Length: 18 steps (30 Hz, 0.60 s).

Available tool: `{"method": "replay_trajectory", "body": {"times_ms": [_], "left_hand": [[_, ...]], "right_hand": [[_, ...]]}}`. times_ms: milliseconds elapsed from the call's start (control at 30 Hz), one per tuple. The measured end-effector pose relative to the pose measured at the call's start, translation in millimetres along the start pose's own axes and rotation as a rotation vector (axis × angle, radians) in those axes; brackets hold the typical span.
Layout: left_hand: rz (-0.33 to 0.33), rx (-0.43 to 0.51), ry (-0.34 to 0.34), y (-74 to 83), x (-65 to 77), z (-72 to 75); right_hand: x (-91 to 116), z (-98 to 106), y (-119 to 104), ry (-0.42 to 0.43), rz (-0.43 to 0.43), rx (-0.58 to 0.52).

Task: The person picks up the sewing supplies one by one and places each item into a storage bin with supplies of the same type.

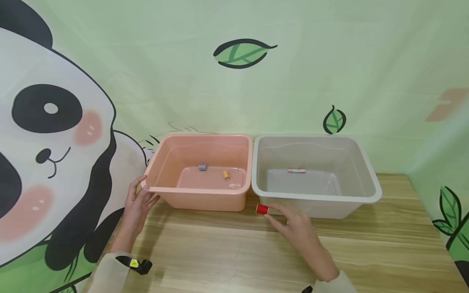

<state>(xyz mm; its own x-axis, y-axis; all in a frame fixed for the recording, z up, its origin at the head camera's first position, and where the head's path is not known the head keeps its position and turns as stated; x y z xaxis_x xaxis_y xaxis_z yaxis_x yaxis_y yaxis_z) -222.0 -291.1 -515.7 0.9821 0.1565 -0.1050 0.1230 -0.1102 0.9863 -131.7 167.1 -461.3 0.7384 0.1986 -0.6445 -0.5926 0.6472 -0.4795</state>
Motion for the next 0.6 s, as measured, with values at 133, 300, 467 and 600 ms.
{"method": "replay_trajectory", "body": {"times_ms": [133, 300, 467, 600], "left_hand": [[-0.002, -0.008, 0.002, 0.5, 0.3, 0.1], [-0.002, -0.010, 0.002, 0.9, 0.3, 0.6], [-0.002, -0.002, 0.005, 0.4, -0.4, 1.0], [0.000, 0.007, 0.008, -0.6, 0.1, 1.4]], "right_hand": [[-8, 2, -2, -0.034, 0.009, -0.004], [-17, 3, -6, -0.072, -0.007, -0.036], [-26, 5, -14, -0.080, 0.000, -0.033], [-34, 7, -20, -0.090, -0.005, -0.023]]}}
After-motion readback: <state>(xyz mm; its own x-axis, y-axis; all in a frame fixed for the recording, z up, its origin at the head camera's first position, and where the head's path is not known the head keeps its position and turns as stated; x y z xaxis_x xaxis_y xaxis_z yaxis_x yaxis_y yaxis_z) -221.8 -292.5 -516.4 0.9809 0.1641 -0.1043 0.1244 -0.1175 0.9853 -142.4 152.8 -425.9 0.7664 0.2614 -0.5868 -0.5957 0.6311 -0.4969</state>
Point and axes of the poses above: each hand's wrist, its own x-axis away from the middle knuckle, its own z-axis out of the back of the hand, y = z × x, the point moved 5 cm from there along -x, towards the middle knuckle, and after that the axes turned 5 degrees about -z, right-handed, at the moved point
